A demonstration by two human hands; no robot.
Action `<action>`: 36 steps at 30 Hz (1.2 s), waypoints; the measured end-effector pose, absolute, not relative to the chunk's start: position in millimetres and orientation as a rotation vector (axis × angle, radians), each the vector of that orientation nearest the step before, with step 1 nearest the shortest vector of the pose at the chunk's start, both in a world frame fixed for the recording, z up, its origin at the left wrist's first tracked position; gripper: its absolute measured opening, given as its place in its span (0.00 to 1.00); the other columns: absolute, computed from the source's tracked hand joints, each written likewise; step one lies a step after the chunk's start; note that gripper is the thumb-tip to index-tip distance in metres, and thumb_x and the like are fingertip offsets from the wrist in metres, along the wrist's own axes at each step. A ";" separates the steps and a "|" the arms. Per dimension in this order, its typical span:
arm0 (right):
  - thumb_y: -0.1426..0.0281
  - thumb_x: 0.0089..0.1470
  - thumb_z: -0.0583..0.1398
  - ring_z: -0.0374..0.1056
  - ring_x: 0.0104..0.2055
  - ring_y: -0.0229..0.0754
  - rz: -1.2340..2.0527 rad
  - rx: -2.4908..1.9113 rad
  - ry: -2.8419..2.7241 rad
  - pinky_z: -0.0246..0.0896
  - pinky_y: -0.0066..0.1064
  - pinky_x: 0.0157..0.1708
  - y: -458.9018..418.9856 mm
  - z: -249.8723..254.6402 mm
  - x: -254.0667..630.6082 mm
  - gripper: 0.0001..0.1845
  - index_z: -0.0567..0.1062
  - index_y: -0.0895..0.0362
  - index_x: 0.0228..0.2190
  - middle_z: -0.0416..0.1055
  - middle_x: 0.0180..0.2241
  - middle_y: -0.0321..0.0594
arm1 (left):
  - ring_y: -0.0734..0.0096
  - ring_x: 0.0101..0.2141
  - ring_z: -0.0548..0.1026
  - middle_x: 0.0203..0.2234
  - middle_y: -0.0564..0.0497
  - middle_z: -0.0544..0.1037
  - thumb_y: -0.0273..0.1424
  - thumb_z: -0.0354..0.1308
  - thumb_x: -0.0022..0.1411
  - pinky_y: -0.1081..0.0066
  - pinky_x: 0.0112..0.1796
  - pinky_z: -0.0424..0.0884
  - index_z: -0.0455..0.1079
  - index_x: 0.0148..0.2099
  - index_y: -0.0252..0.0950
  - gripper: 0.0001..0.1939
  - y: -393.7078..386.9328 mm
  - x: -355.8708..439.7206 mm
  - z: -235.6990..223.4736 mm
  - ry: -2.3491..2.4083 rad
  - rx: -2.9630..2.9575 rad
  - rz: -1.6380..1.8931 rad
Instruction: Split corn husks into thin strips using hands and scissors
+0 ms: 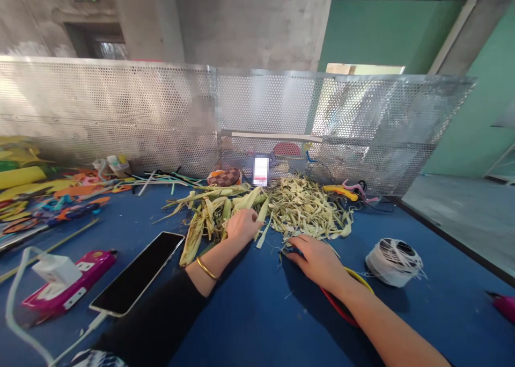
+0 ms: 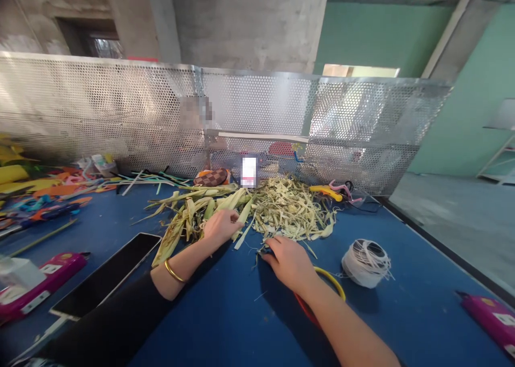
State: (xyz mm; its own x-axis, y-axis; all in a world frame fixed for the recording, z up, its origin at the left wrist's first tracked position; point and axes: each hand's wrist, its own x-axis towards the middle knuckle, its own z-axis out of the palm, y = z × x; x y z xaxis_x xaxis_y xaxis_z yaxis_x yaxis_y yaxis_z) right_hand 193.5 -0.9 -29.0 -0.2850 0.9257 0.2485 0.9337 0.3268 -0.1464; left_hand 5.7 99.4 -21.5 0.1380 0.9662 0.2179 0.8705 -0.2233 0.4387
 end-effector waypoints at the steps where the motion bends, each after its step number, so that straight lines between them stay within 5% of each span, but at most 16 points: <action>1: 0.69 0.57 0.56 0.70 0.42 0.47 -0.028 -1.673 -2.308 0.63 0.34 0.39 -0.2 -30.0 193.5 0.13 0.73 0.55 0.44 0.73 0.41 0.45 | 0.59 0.37 0.75 0.34 0.47 0.77 0.35 0.58 0.51 0.69 0.34 0.67 0.73 0.29 0.39 0.05 98.8 4.5 -22.1 1.796 2.193 0.711; 7: 0.69 0.56 0.56 0.70 0.41 0.46 0.020 -1.693 -2.263 0.62 0.33 0.39 2.2 -34.6 194.3 0.12 0.73 0.55 0.42 0.73 0.39 0.44 | 0.65 0.38 0.74 0.28 0.50 0.74 0.25 0.59 0.50 0.73 0.37 0.68 0.66 0.25 0.37 0.05 94.1 4.7 -11.3 1.472 1.353 0.958; 12: 0.69 0.55 0.54 0.70 0.42 0.46 -0.010 -1.680 -2.034 0.62 0.35 0.41 3.1 -35.3 198.9 0.13 0.73 0.54 0.42 0.74 0.41 0.44 | 0.75 0.26 0.74 0.24 0.51 0.73 0.23 0.52 0.57 0.75 0.32 0.71 0.65 0.30 0.35 0.04 77.7 17.3 6.5 1.257 0.947 0.861; 19: 0.57 0.54 0.54 0.71 0.40 0.48 0.433 -1.495 -1.640 0.63 0.36 0.41 1.2 -28.1 196.4 0.17 0.77 0.53 0.35 0.77 0.36 0.42 | 0.76 0.22 0.72 0.22 0.51 0.74 0.29 0.57 0.56 0.78 0.26 0.69 0.69 0.31 0.34 0.04 33.8 42.0 -2.6 1.108 0.696 0.722; 26: 0.54 0.42 0.63 0.69 0.29 0.43 1.183 -1.317 -1.235 0.62 0.31 0.28 -6.3 -21.4 183.9 0.19 0.76 0.57 0.28 0.73 0.24 0.36 | 0.77 0.22 0.72 0.23 0.52 0.76 0.25 0.61 0.49 0.78 0.22 0.62 0.68 0.30 0.33 0.05 13.4 54.1 -20.2 1.045 0.935 0.644; 36: 0.60 0.38 0.65 0.65 0.24 0.39 1.118 -1.334 -1.106 0.60 0.30 0.25 -7.0 -17.4 186.6 0.14 0.71 0.57 0.22 0.68 0.20 0.33 | 0.76 0.21 0.72 0.19 0.53 0.73 0.30 0.63 0.49 0.75 0.25 0.67 0.66 0.26 0.33 0.09 18.0 50.7 -12.7 1.006 1.116 0.631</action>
State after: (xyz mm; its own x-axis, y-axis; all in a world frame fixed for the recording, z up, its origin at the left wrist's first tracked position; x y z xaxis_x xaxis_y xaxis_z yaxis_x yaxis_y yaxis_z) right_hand 186.6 -7.0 -17.4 0.1442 0.9886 -0.0434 0.0324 -0.0486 -0.9983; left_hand 50.7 18.0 -12.7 0.4372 0.8344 -0.3355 0.0611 0.3446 0.9367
